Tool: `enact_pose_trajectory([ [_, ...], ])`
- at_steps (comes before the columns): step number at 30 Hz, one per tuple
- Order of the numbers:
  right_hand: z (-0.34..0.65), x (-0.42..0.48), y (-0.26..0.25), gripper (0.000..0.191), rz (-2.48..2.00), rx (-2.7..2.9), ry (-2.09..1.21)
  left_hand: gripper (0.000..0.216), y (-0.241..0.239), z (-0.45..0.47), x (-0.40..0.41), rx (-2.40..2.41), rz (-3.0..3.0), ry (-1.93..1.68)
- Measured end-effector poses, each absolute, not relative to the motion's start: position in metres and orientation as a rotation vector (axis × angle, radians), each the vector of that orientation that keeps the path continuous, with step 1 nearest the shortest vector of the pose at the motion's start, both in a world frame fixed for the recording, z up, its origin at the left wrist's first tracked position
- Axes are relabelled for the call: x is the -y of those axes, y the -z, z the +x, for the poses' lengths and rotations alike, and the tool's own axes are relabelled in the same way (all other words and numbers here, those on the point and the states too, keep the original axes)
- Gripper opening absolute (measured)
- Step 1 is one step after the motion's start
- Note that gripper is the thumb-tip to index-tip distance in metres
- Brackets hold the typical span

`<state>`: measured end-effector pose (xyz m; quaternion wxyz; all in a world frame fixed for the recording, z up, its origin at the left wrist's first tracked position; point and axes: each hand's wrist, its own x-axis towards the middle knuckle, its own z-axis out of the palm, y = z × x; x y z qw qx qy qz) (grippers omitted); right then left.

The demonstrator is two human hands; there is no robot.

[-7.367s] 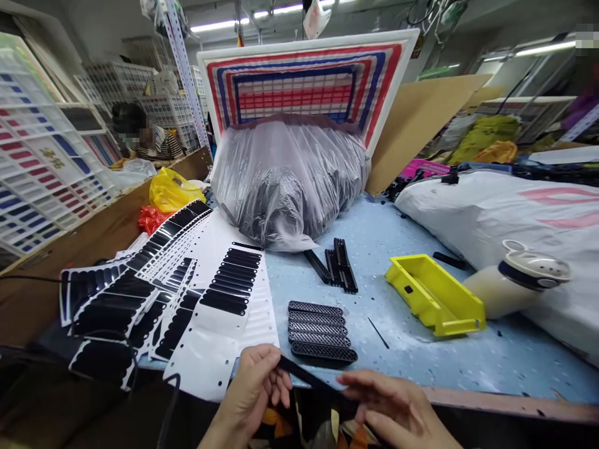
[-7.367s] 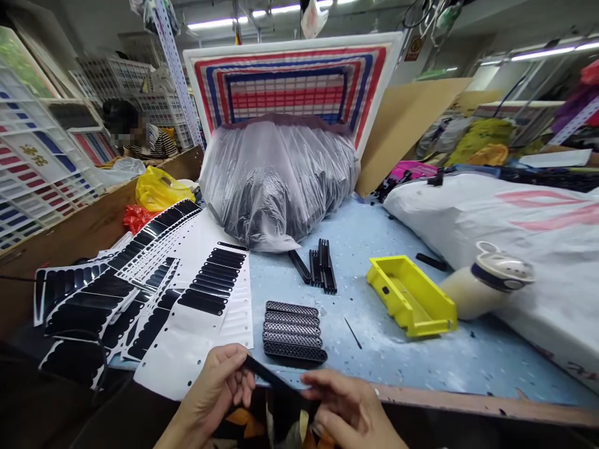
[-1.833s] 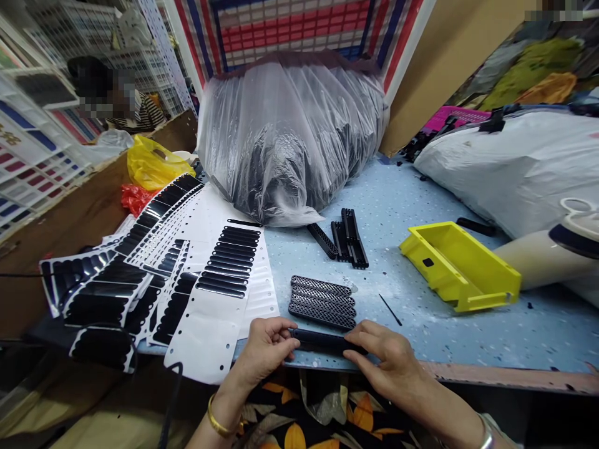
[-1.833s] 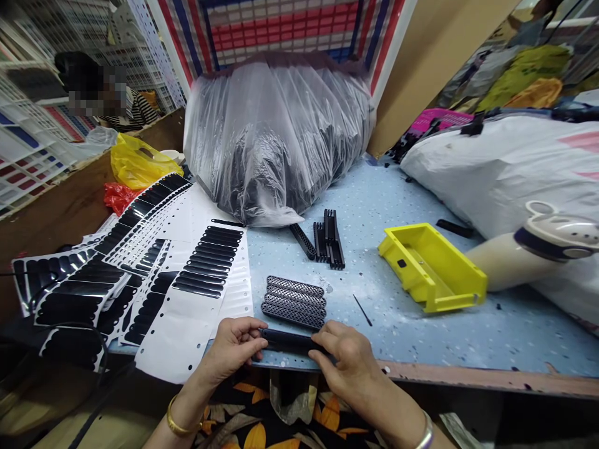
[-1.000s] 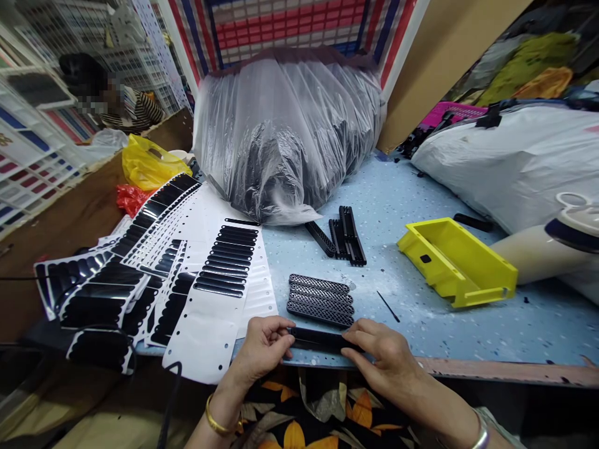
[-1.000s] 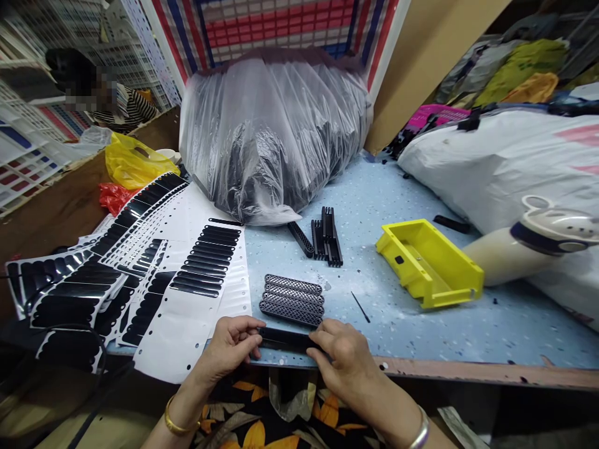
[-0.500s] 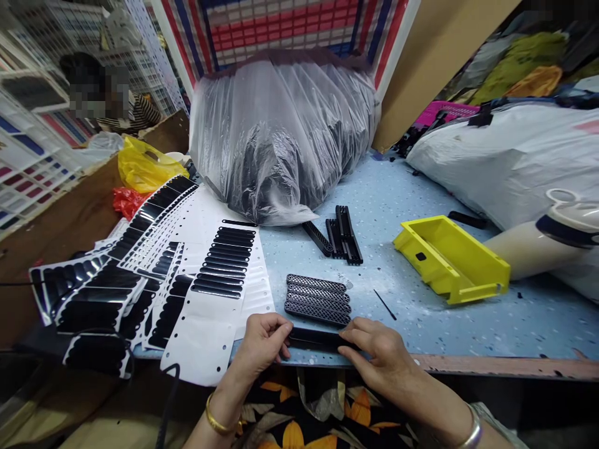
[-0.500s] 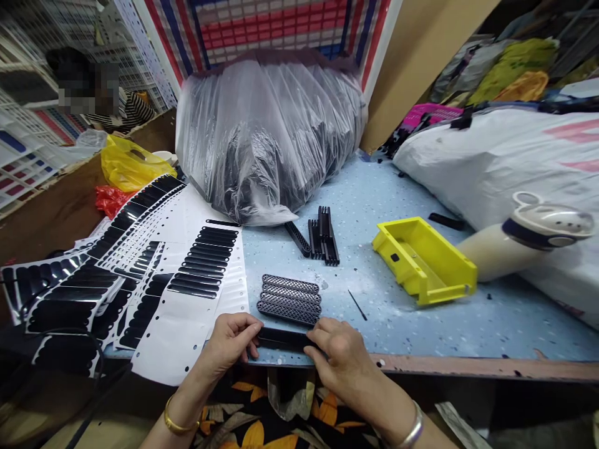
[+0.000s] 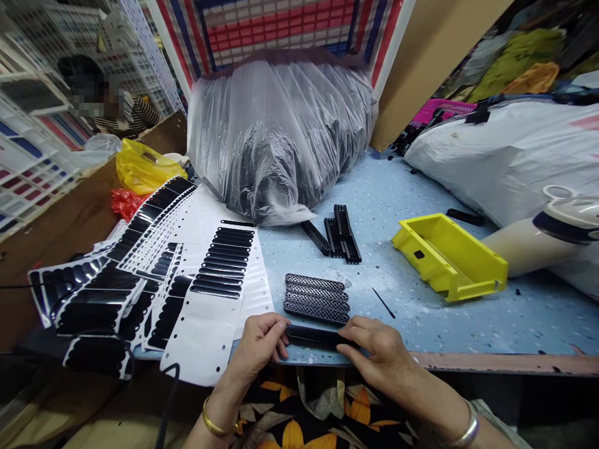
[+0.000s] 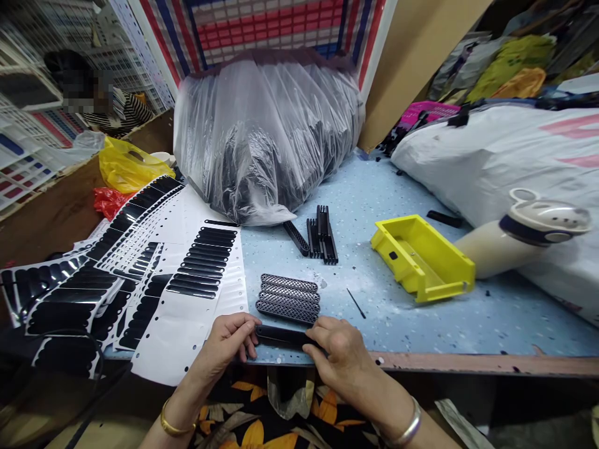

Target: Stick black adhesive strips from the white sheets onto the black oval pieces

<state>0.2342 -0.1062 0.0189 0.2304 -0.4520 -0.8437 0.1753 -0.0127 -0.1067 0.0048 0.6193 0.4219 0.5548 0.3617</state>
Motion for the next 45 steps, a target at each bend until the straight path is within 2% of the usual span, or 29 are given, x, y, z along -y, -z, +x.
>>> enact_pose_trajectory([
  [9, 0.235, 0.104, -0.016, 0.015, -1.231, 2.322, -0.494, 0.021, -0.010, 0.000, 0.104, -1.418, 0.980, -0.862],
  [20, 0.236, 0.101, -0.018, 0.011, -1.281, 2.259, -0.679, 0.041, -0.003, 0.002, 0.104, -1.444, 0.944, -0.868],
  [26, 0.237, 0.104, -0.016, 0.013, -1.277, 2.241, -0.667, 0.031, -0.002, 0.006, 0.107, -1.480, 1.253, -0.892],
  [34, 0.245, 0.106, -0.004, 0.018, -1.244, 2.077, -0.838, 0.033, 0.004, 0.005, 0.108, -1.472, 1.173, -0.919],
  [45, 0.244, 0.116, 0.010, 0.026, -1.062, 2.057, -0.664, 0.034, -0.002, 0.004, 0.109, -1.512, 1.132, -0.887],
])
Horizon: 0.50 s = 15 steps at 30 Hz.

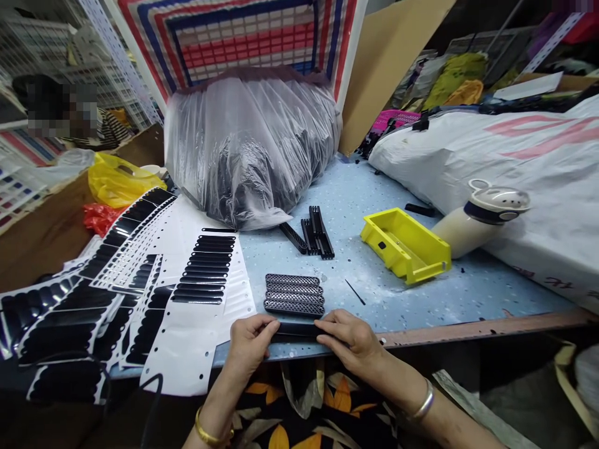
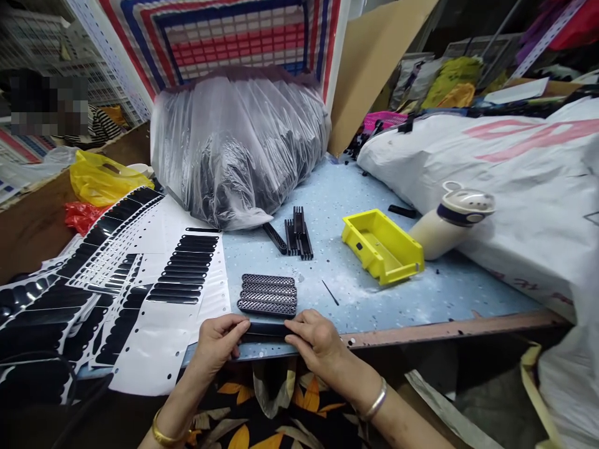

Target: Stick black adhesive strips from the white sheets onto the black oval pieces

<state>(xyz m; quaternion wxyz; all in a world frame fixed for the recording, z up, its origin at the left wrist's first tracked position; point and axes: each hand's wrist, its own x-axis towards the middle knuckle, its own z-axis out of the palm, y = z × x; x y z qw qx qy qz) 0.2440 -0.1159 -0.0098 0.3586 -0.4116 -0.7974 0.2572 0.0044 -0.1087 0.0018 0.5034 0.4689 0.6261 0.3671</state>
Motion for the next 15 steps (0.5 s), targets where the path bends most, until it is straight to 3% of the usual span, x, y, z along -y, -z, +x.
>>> enact_pose_trajectory([
  [15, 0.2503, 0.1119, 0.0068, 0.024, -1.130, 2.008, -0.880, 0.035, -0.0044, 0.0046, 0.1090, -1.510, 1.110, -0.880],
])
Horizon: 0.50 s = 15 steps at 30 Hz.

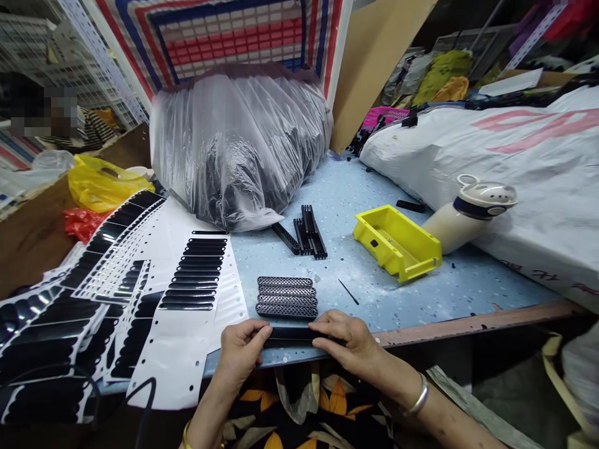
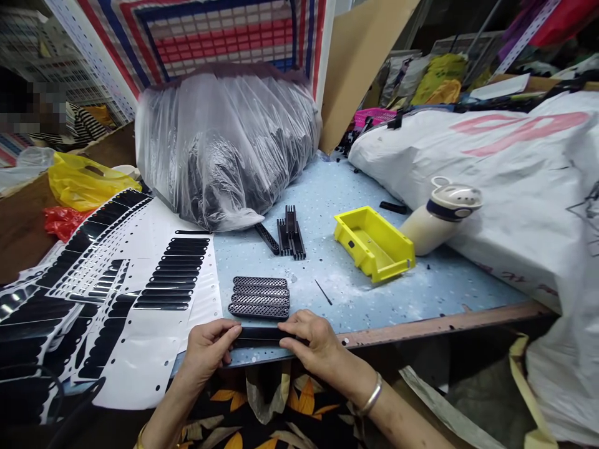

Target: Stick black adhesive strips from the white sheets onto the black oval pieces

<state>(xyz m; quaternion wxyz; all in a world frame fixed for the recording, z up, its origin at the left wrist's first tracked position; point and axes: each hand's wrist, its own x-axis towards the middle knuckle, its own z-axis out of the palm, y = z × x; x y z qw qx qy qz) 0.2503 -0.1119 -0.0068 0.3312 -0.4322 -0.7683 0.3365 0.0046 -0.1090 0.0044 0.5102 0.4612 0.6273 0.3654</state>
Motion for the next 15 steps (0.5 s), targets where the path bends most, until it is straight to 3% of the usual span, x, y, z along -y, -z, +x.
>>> enact_pose_trajectory([
  [15, 0.252, 0.106, -0.009, 0.020, -1.212, 1.907, -1.069, 0.036, -0.007, 0.006, 0.109, -1.530, 1.068, -0.866],
])
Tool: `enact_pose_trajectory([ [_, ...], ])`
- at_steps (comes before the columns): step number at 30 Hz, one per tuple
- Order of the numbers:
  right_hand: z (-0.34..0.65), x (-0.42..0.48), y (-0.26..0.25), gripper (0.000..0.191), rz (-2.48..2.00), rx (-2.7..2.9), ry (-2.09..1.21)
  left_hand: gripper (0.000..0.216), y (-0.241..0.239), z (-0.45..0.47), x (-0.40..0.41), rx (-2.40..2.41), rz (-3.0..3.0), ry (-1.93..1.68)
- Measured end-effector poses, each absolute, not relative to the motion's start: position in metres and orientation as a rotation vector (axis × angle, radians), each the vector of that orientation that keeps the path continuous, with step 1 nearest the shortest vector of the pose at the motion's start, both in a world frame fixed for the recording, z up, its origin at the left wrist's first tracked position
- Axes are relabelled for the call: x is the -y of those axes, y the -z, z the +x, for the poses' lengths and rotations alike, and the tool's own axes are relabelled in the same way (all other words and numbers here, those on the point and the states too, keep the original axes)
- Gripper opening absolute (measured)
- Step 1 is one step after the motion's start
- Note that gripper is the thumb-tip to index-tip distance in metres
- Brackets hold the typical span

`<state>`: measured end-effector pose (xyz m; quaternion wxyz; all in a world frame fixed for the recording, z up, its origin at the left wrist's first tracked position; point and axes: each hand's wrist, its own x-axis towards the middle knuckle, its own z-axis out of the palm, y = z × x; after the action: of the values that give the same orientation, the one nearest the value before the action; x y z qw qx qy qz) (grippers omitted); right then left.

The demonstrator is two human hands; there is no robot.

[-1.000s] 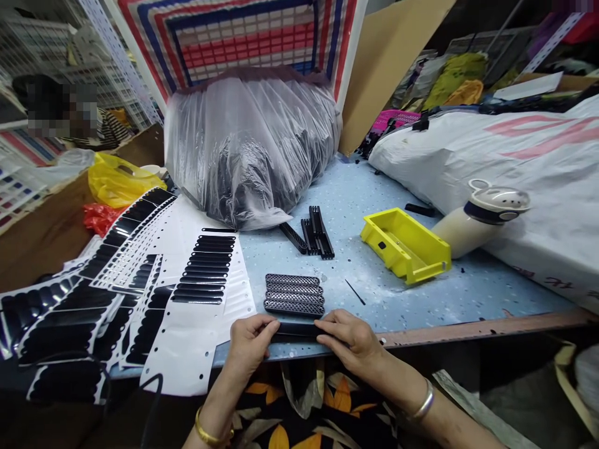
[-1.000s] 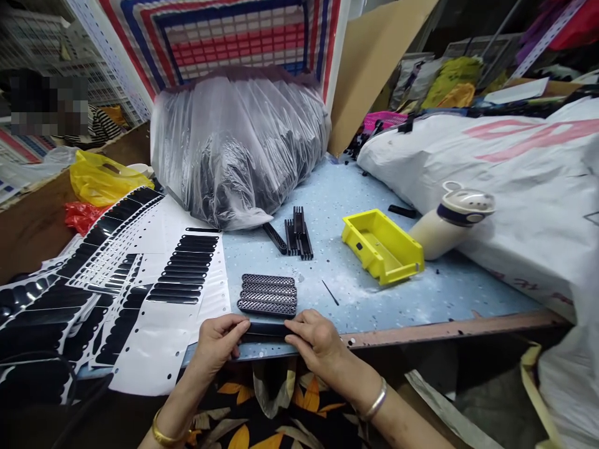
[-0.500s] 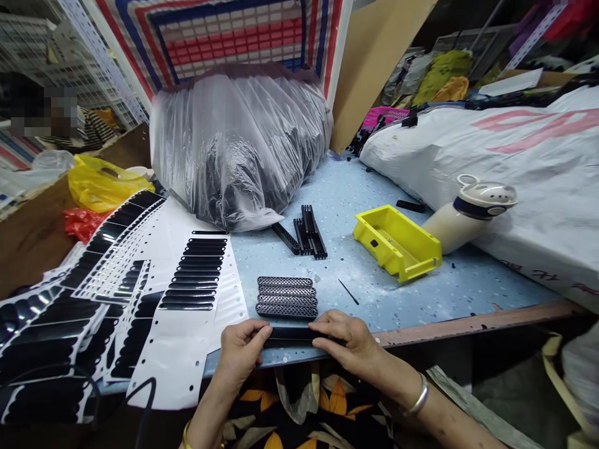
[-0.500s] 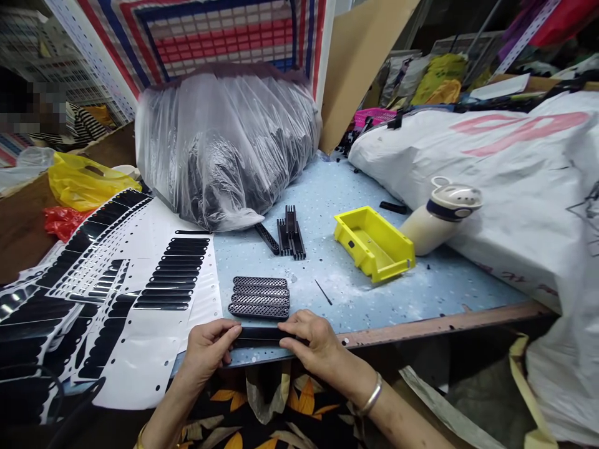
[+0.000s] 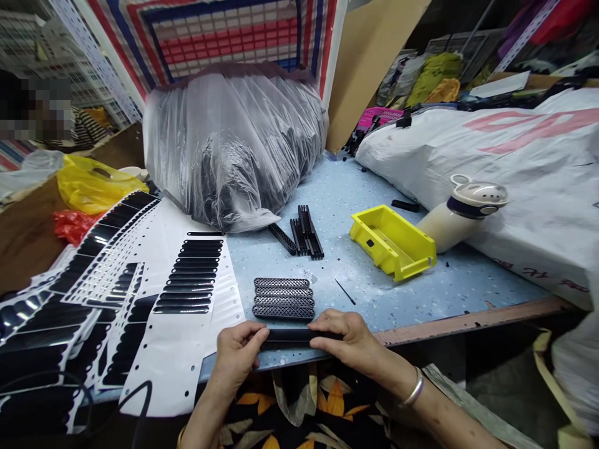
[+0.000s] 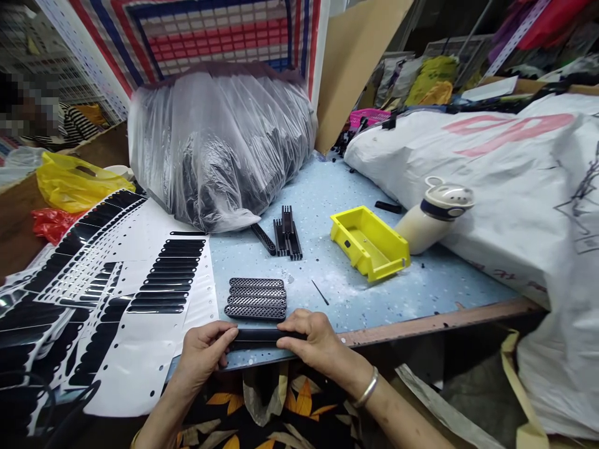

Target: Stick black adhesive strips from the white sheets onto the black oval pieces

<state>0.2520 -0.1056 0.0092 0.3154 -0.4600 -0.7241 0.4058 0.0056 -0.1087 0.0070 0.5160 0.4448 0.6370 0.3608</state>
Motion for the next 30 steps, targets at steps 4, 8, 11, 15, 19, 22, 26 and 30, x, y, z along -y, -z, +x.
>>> enact_pose_trajectory([
  [4, 0.252, 0.105, -0.008, 0.017, -1.265, 1.864, -1.087, 0.035, -0.005, 0.004, 0.109, -1.522, 1.103, -0.851],
  [8, 0.251, 0.104, -0.006, 0.016, -1.285, 1.851, -1.071, 0.033, 0.002, -0.001, 0.109, -1.499, 1.162, -0.840],
  [11, 0.252, 0.105, -0.007, 0.019, -1.286, 1.864, -1.081, 0.032, 0.006, -0.001, 0.110, -1.488, 1.183, -0.844],
  [15, 0.262, 0.109, -0.017, 0.018, -1.286, 1.864, -1.012, 0.034, 0.003, 0.001, 0.109, -1.501, 1.187, -0.846],
  [19, 0.292, 0.110, -0.023, 0.016, -1.404, 1.838, -0.736, 0.031, -0.001, -0.004, 0.110, -1.568, 1.422, -0.864],
  [22, 0.314, 0.103, -0.015, 0.024, -1.597, 1.858, -0.474, 0.024, -0.006, -0.009, 0.114, -1.633, 1.816, -0.988],
  [26, 0.321, 0.085, 0.006, 0.027, -1.793, 1.982, -0.185, 0.017, -0.019, 0.003, 0.121, -1.427, 2.289, -1.256],
  [30, 0.310, 0.069, 0.017, 0.019, -1.789, 2.081, -0.143, 0.014, -0.029, 0.035, 0.121, -1.099, 2.450, -1.236],
])
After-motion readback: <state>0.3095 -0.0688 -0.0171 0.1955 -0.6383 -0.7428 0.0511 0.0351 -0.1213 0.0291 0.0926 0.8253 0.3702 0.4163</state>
